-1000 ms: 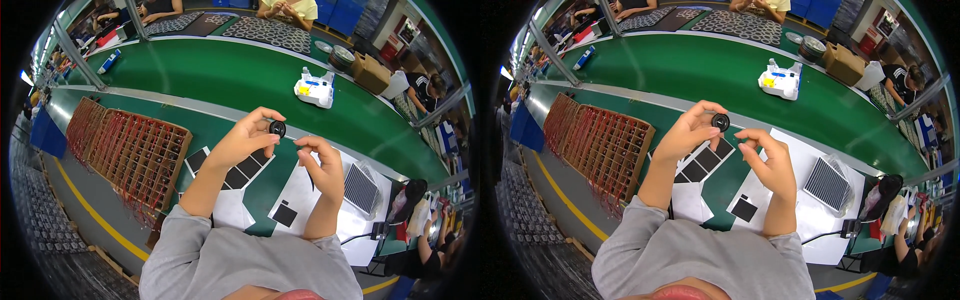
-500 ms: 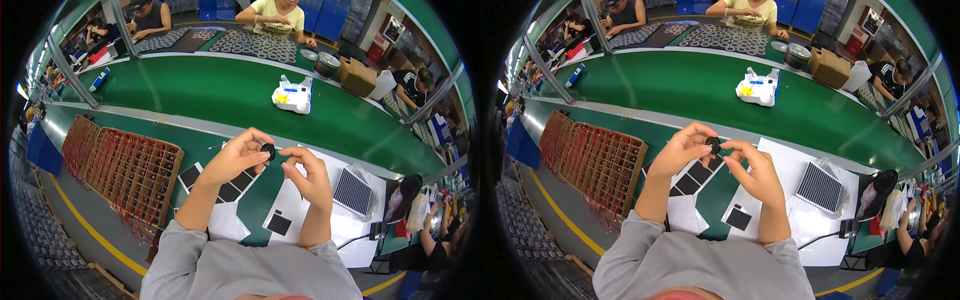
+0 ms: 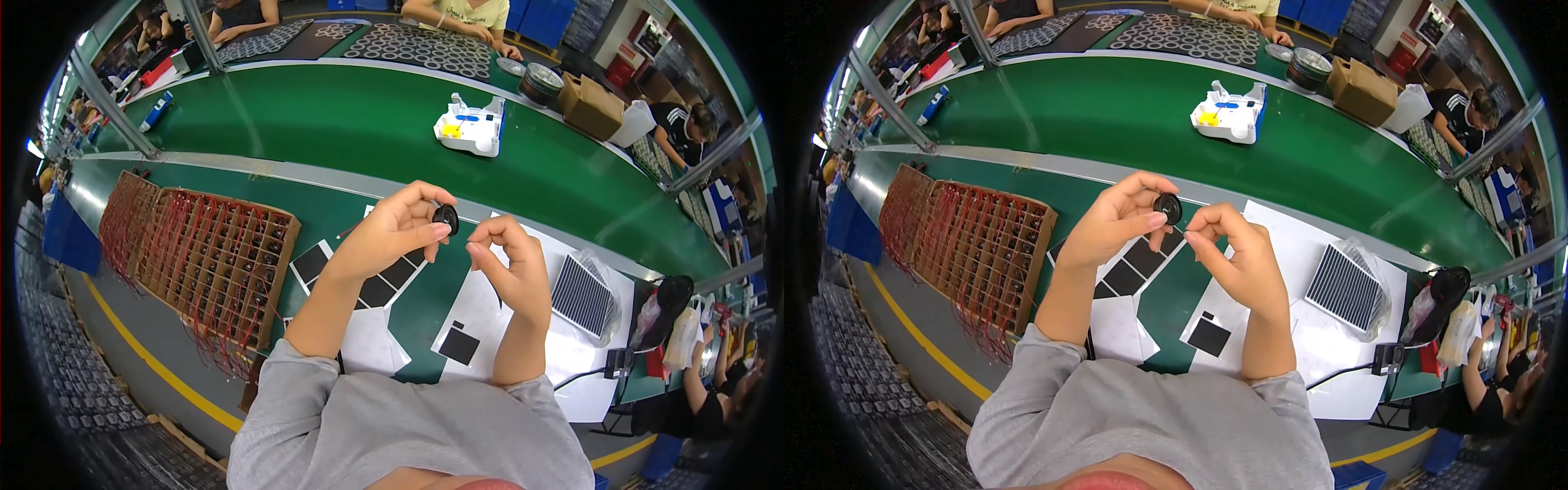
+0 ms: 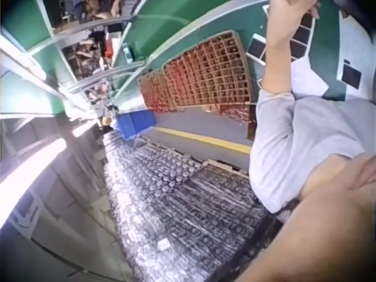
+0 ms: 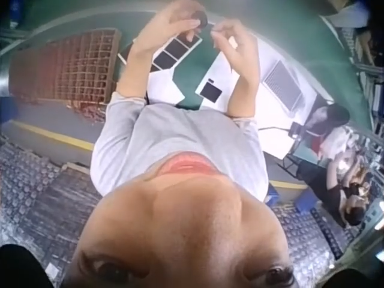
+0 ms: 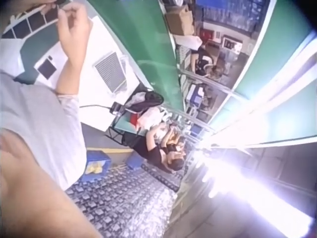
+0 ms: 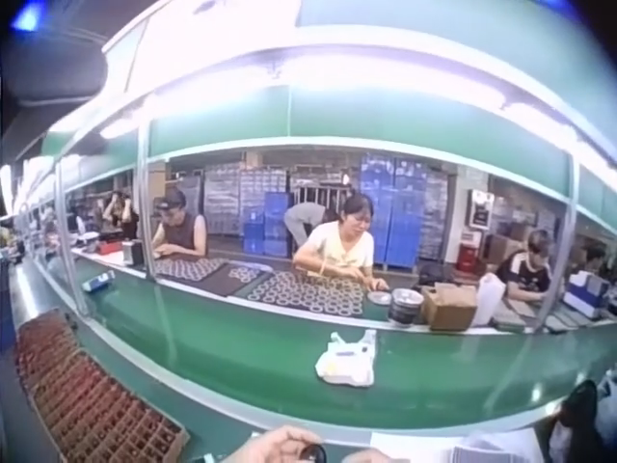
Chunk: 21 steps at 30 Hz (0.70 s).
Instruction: Assembling small electronic components including wired modules and small solar panels on a factory line.
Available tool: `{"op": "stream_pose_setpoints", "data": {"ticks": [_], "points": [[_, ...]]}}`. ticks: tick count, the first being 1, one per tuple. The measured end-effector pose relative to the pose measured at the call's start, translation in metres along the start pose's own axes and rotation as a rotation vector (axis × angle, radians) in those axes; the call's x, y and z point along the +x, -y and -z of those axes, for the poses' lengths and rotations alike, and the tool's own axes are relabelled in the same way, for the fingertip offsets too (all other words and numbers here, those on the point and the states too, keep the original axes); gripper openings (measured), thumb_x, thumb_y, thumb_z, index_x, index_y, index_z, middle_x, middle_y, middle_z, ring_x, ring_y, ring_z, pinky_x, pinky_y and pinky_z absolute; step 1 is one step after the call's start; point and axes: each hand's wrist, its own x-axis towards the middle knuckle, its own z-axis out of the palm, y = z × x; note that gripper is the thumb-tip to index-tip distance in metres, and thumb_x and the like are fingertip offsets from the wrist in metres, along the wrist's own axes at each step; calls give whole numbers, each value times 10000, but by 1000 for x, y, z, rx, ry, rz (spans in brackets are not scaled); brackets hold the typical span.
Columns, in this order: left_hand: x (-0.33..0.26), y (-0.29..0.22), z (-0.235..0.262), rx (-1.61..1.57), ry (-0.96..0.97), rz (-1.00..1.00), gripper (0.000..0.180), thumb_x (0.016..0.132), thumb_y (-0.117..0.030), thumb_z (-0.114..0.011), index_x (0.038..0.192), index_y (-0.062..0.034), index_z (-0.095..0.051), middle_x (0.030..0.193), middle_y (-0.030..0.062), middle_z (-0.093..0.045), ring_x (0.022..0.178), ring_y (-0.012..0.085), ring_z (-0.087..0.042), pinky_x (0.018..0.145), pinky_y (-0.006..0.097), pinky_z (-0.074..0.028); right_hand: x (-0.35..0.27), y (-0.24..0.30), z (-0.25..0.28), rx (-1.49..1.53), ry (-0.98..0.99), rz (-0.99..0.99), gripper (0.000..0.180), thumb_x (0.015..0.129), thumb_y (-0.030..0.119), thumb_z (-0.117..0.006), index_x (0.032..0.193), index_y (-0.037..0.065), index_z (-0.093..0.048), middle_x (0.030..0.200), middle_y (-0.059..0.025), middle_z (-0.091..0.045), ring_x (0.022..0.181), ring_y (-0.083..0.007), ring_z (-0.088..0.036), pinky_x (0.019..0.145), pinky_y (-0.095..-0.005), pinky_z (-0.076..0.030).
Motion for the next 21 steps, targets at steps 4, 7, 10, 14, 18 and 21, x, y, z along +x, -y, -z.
{"op": "stream_pose_setpoints", "data": {"ticks": [4, 7, 10, 14, 18, 21], "points": [[2, 2, 3, -10, -4, -7, 288, 813, -50, -514, 1080, 12, -427, 845, 88, -533, 702, 122, -537, 584, 221, -456, 0, -3, -1, -4, -19, 1, 82, 756, 5, -569, 808, 2, -505, 587, -25, -532, 541, -83, -510, 512, -195, -382], [3, 0, 3, -23, 13, 1, 289, 818, -50, -505, 1087, 15, -420, 877, 112, -536, 707, 158, -561, 633, 246, -466, 0, -2, 2, 9, -55, -18, 81, 752, 7, -577, 797, 5, -510, 558, -13, -520, 520, -71, -492, 503, -185, -365], [3, 2, 3, -28, -16, -28, 286, 827, -64, -502, 1086, 17, -412, 891, 125, -541, 726, 181, -576, 664, 264, -473, 2, -1, -2, 71, -111, -42, 78, 754, 21, -581, 799, 7, -518, 551, -4, -514, 503, -54, -470, 497, -181, -349], [5, 6, 0, -50, -6, -35, 262, 836, -117, -518, 1038, 25, -429, 807, 136, -553, 675, 173, -589, 629, 250, -476, 4, -4, -1, 70, -145, -49, 83, 758, 27, -579, 811, 5, -519, 551, -3, -513, 502, -53, -468, 501, -178, -345], [5, 6, -3, -49, -17, 36, 260, 840, -118, -514, 1039, 26, -428, 804, 142, -561, 665, 184, -596, 617, 259, -482, 3, -5, -2, 129, -136, -63, 99, 762, 29, -570, 843, 5, -520, 548, -3, -512, 511, -48, -462, 512, -178, -343], [4, 9, -5, -95, -8, 48, 254, 845, -120, -503, 1040, 25, -428, 802, 143, -566, 652, 190, -599, 612, 263, -484, 3, -6, -3, 130, -115, -67, 116, 757, 24, -566, 861, 6, -519, 552, -5, -517, 520, -48, -463, 520, -182, -348]]}}
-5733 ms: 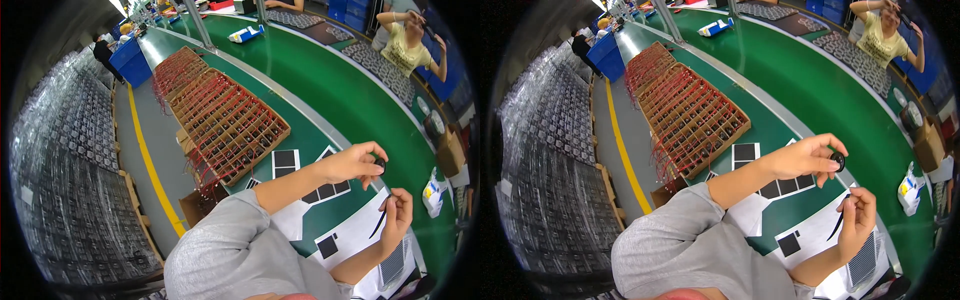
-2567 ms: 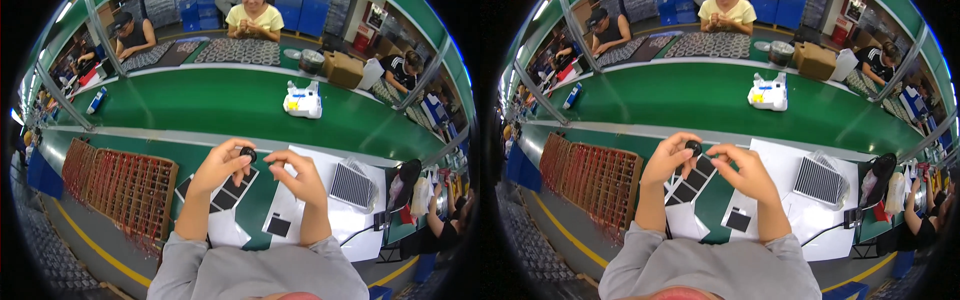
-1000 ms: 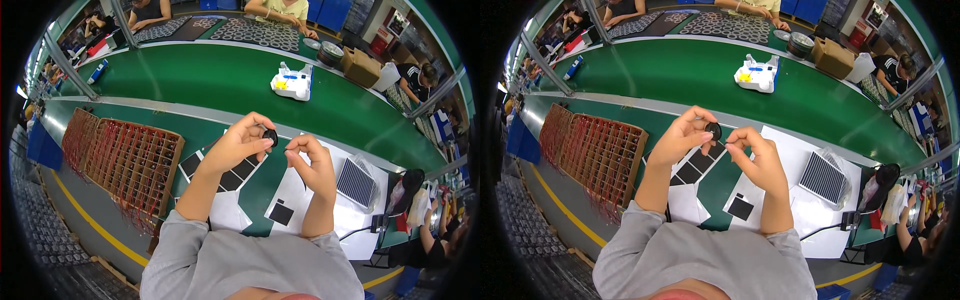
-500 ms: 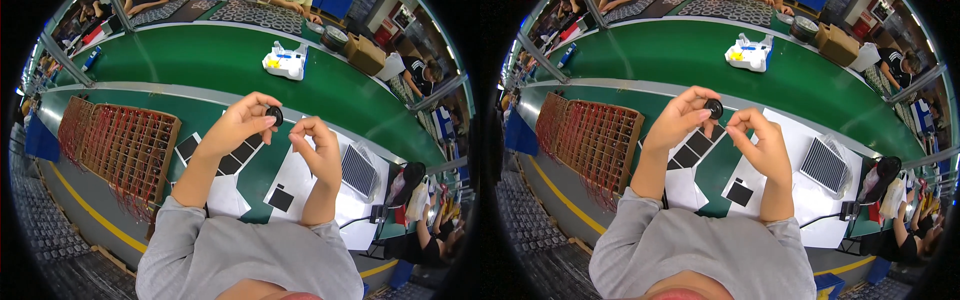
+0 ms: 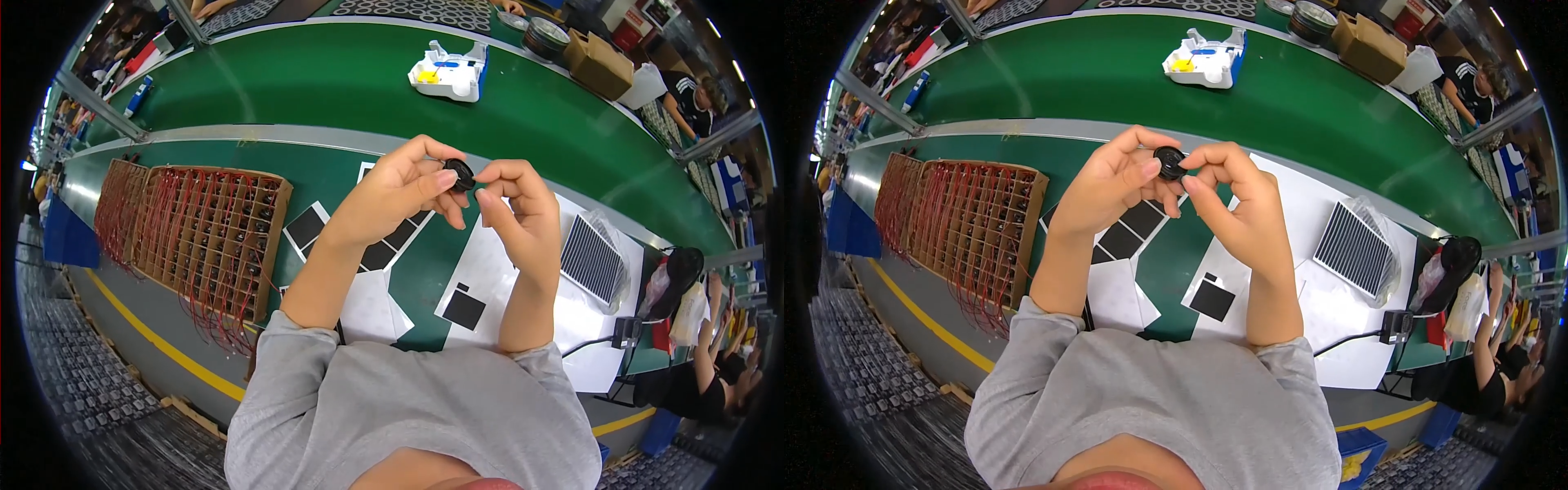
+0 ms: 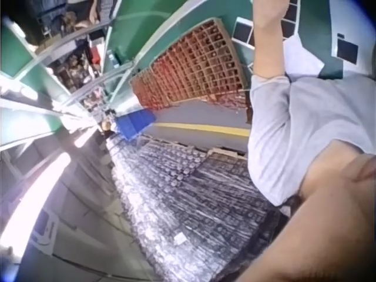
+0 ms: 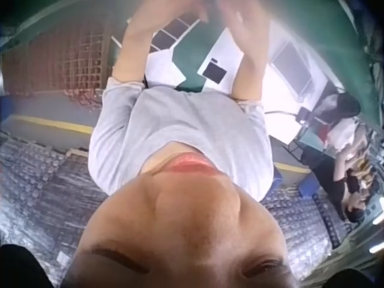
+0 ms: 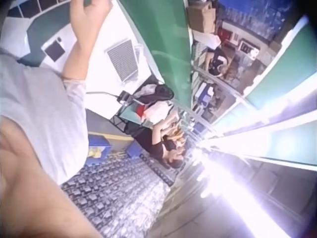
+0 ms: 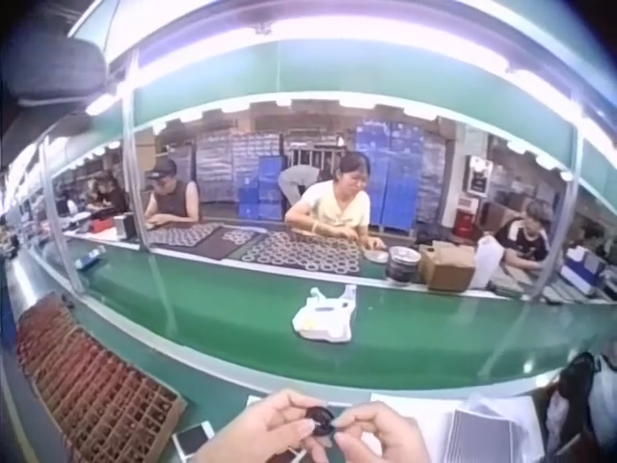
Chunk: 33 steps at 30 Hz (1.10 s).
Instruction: Assembling small electronic components including wired modules and small solar panels on a factory line.
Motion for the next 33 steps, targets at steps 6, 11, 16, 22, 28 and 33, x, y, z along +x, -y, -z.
{"op": "stream_pose_setpoints", "data": {"ticks": [6, 11, 16, 22, 28, 33], "points": [[0, 0, 1, -60, 16, -12, 246, 854, -147, -495, 1022, 16, -417, 775, 142, -570, 645, 197, -602, 611, 268, -487, 0, -3, 0, -23, -1, 32, 102, 742, 18, -573, 833, 4, -530, 565, -7, -536, 528, -54, -473, 530, -191, -363], [2, 2, 1, -31, 31, 17, 213, 850, -154, -503, 963, 2, -413, 724, 144, -571, 602, 196, -603, 584, 267, -485, 0, -1, 0, -48, -23, 40, 62, 741, 27, -585, 782, 3, -545, 568, -3, -537, 524, -55, -480, 517, -185, -363], [2, 2, 1, -5, -5, 47, 219, 841, -159, -515, 946, 3, -413, 710, 139, -569, 579, 193, -603, 556, 263, -484, 2, -4, -3, -22, -58, 22, 57, 755, 35, -584, 783, 2, -547, 582, -5, -537, 517, -52, -476, 493, -180, -357], [2, 2, 0, -1, -28, 47, 225, 834, -168, -526, 923, 6, -415, 696, 141, -570, 559, 192, -601, 545, 263, -485, 1, -4, -2, 59, -48, -68, 79, 780, 58, -573, 802, -9, -537, 613, -15, -545, 517, -47, -465, 468, -170, -342], [4, 4, 1, -7, -68, 21, 207, 835, -160, -524, 897, 8, -420, 692, 145, -568, 553, 198, -601, 542, 268, -491, 2, -4, -3, 122, -49, -54, 86, 791, 65, -563, 809, -12, -531, 625, -18, -551, 524, -44, -458, 470, -167, -343], [5, 2, -1, -25, -69, 18, 195, 837, -148, -521, 886, 10, -418, 685, 148, -563, 556, 204, -603, 533, 270, -495, 3, -6, -8, 89, -76, -48, 80, 790, 58, -564, 800, -13, -529, 631, -26, -555, 531, -48, -467, 478, -171, -357]]}}
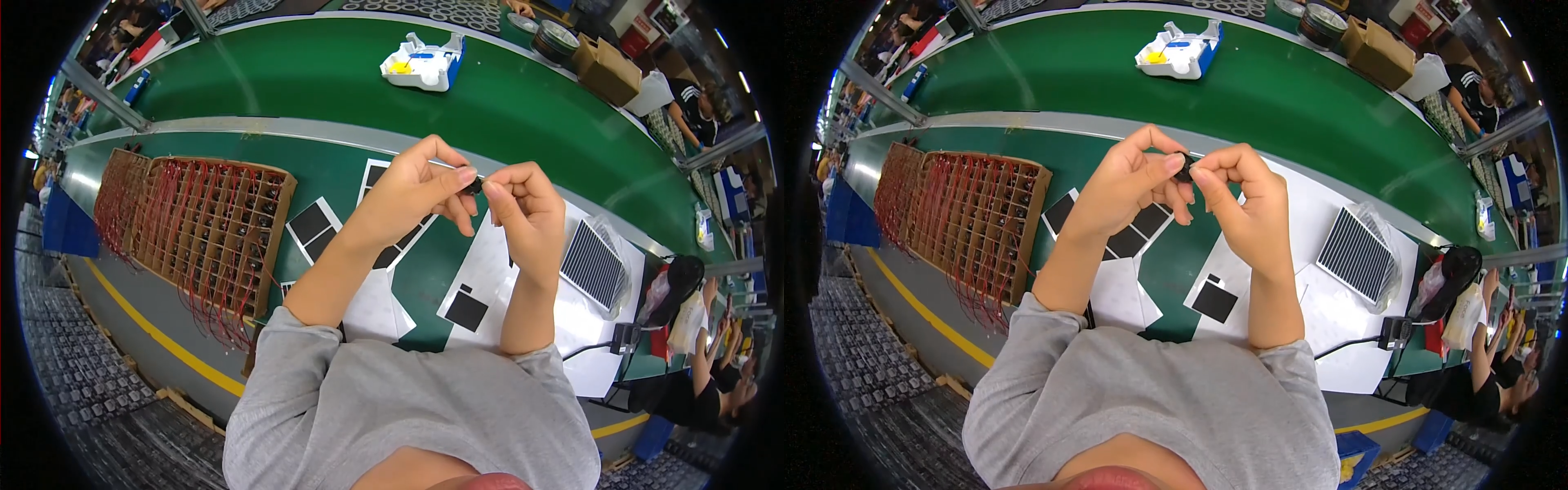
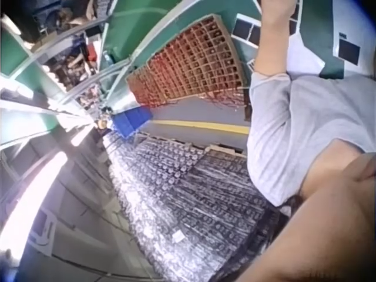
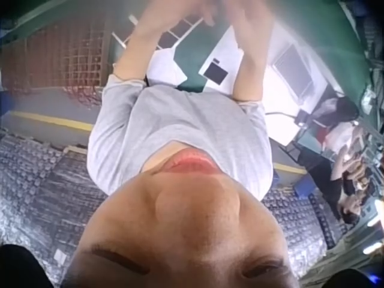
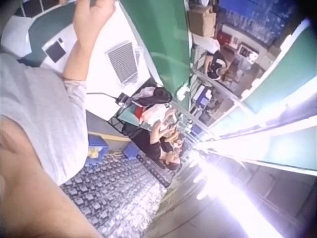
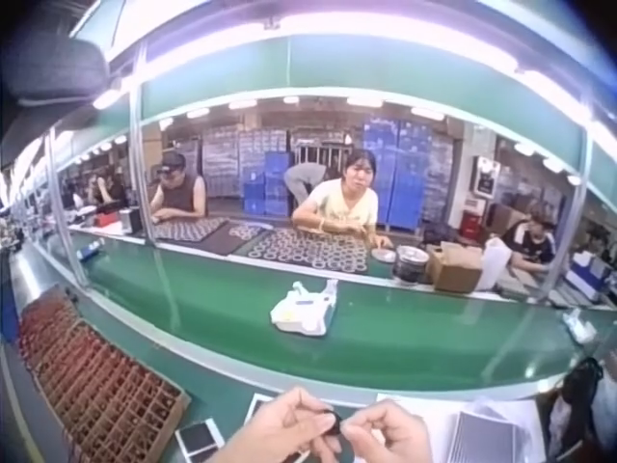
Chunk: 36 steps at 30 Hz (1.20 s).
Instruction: Assembling small electronic components including wired modules and small solar panels on a factory line.
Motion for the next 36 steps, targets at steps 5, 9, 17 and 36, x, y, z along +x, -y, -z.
{"op": "stream_pose_setpoints", "data": {"ticks": [5, 9, 17, 36], "points": [[-1, 5, -3, -2, -28, 10, 187, 847, -133, -500, 902, 13, -397, 690, 152, -560, 564, 202, -602, 528, 278, -497, -2, -1, -1, -17, 16, -13, 65, 788, 38, -559, 793, -16, -522, 648, -39, -577, 556, -59, -501, 497, -181, -393], [-2, 8, -3, 32, -57, 11, 200, 857, -159, -491, 918, 9, -400, 715, 155, -559, 569, 212, -603, 546, 281, -493, -2, -4, -1, -59, 22, 33, 57, 786, 31, -557, 802, -9, -519, 647, -46, -583, 571, -71, -526, 512, -187, -412], [1, 7, -2, 36, -27, 0, 188, 868, -162, -470, 941, -13, -383, 728, 152, -560, 573, 216, -604, 573, 294, -496, 2, -8, -3, -28, -22, 79, 61, 790, 38, -550, 804, -2, -506, 656, -25, -544, 535, -43, -451, 469, -169, -343], [-3, 3, -3, -18, 11, -50, 148, 878, -158, -455, 899, -22, -401, 700, 138, -551, 559, 209, -600, 556, 289, -499, 0, -5, -4, 185, 28, 7, 60, 819, 55, -528, 817, 9, -490, 642, -4, -517, 540, -35, -441, 475, -164, -336]]}}
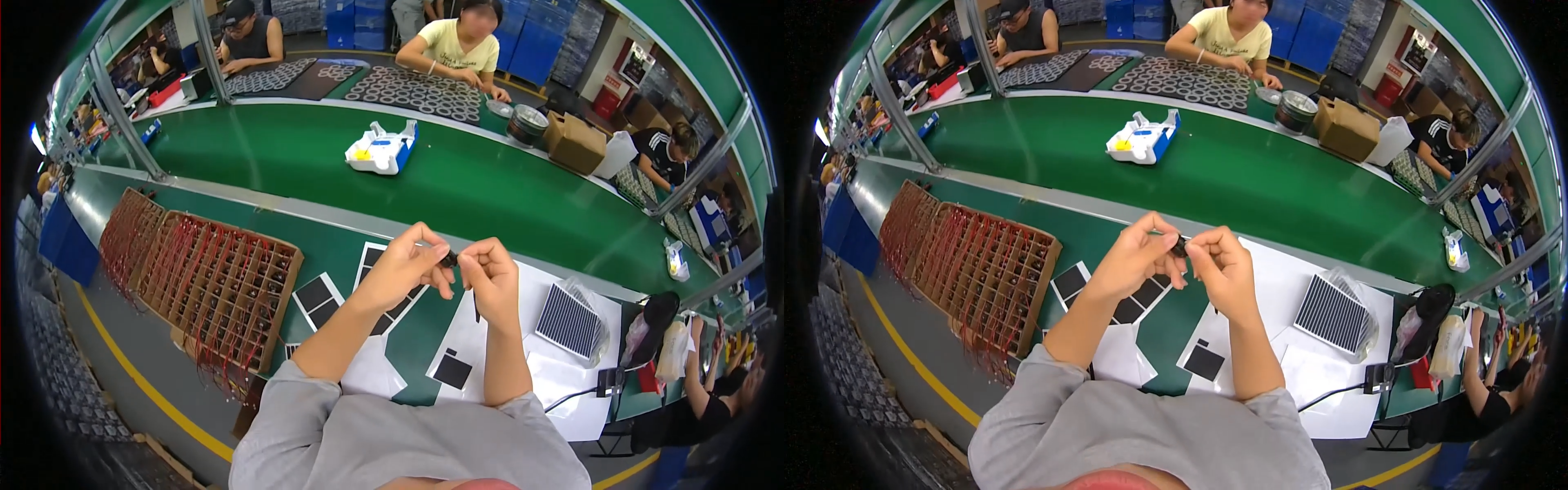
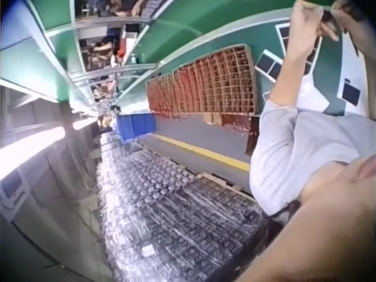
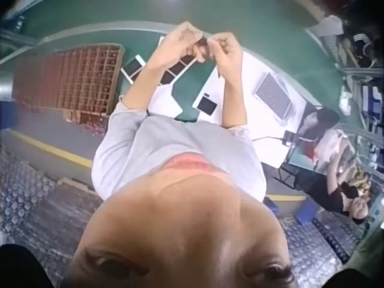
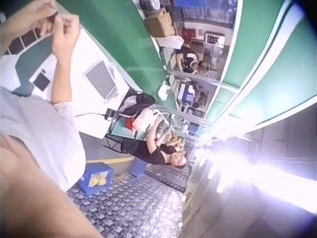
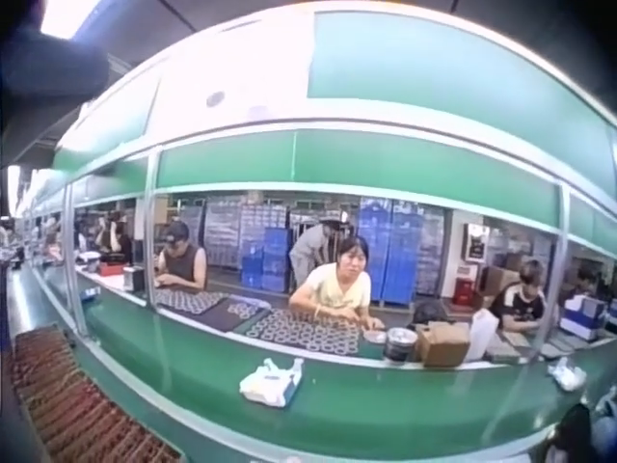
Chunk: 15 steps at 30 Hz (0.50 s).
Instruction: Assembling small electronic components including wired modules and small solar panels on a factory line.
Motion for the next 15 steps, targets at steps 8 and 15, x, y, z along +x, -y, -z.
{"op": "stream_pose_setpoints", "data": {"ticks": [8, 15], "points": [[-1, 4, 0, -57, -9, 10, 153, 878, -162, -455, 903, -20, -402, 701, 145, -549, 540, 214, -601, 536, 290, -502, -3, -4, 0, 47, -15, 31, 62, 819, 53, -529, 827, 9, -487, 665, -12, -528, 549, -34, -443, 480, -163, -341], [0, 4, -3, -36, -21, -27, 155, 876, -160, -461, 904, -19, -402, 696, 141, -547, 539, 208, -598, 532, 288, -501, -3, -6, 0, 10, -14, 73, 70, 812, 49, -540, 832, 6, -490, 683, -22, -539, 557, -37, -450, 483, -165, -350]]}}
